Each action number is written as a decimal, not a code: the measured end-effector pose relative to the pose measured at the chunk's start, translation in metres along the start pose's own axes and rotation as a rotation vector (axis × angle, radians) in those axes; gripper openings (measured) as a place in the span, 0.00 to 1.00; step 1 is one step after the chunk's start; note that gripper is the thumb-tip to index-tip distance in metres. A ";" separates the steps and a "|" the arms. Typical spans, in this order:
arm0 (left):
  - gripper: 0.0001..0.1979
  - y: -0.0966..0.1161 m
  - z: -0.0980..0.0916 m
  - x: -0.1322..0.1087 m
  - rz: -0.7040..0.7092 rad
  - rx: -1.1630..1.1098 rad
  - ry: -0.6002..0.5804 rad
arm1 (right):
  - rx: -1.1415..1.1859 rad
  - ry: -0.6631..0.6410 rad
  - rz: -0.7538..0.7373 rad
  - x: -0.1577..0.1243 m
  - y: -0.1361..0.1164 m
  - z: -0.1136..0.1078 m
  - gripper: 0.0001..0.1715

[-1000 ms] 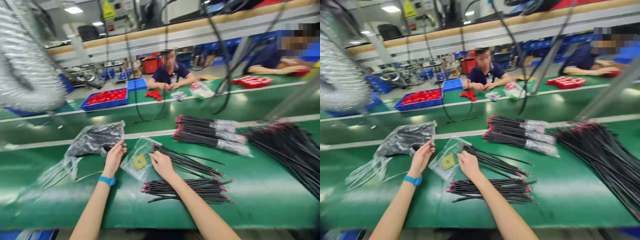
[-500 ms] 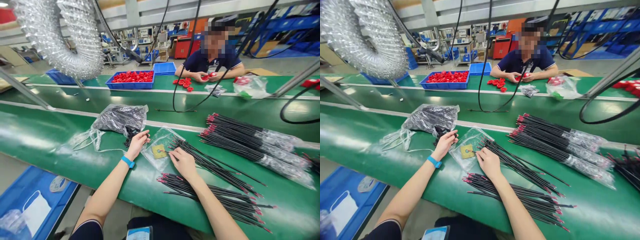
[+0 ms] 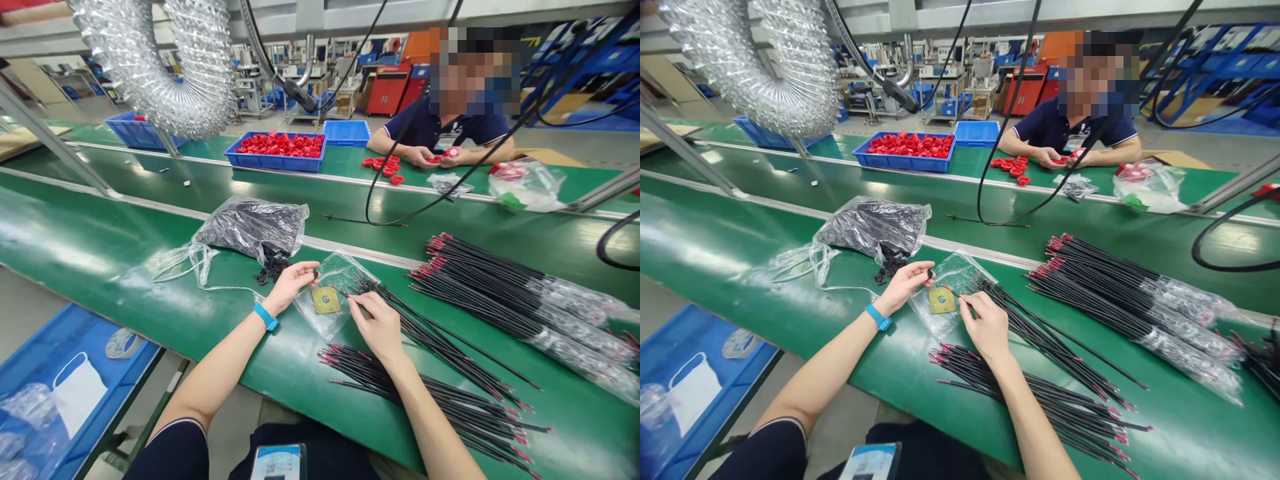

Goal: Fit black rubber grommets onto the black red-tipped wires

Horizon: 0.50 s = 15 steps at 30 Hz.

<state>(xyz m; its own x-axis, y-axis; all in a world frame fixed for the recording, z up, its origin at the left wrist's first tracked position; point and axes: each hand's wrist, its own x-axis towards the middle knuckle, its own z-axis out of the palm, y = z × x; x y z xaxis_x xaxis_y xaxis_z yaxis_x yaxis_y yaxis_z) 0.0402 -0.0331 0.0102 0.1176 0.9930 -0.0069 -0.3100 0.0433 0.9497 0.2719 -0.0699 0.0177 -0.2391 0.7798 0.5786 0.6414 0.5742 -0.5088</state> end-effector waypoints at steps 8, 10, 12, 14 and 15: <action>0.21 -0.002 0.007 -0.006 0.002 0.044 -0.144 | -0.036 0.046 -0.047 0.004 -0.009 0.004 0.12; 0.22 -0.002 0.008 -0.007 -0.006 0.054 -0.152 | -0.044 0.050 -0.056 0.003 -0.008 0.005 0.11; 0.22 -0.001 0.009 -0.007 -0.018 0.061 -0.167 | -0.057 0.042 -0.066 0.003 -0.007 0.006 0.11; 0.22 -0.001 0.009 -0.008 -0.023 0.062 -0.181 | -0.075 0.033 -0.080 0.002 -0.006 0.007 0.12; 0.22 -0.002 0.009 -0.008 -0.025 0.060 -0.185 | -0.087 0.033 -0.084 0.002 -0.006 0.007 0.12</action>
<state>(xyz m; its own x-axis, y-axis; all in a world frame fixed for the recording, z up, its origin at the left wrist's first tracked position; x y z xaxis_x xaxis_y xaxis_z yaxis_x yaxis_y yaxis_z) 0.0485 -0.0419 0.0117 0.2973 0.9545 0.0220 -0.2489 0.0552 0.9670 0.2628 -0.0698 0.0174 -0.2714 0.7204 0.6382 0.6811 0.6123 -0.4014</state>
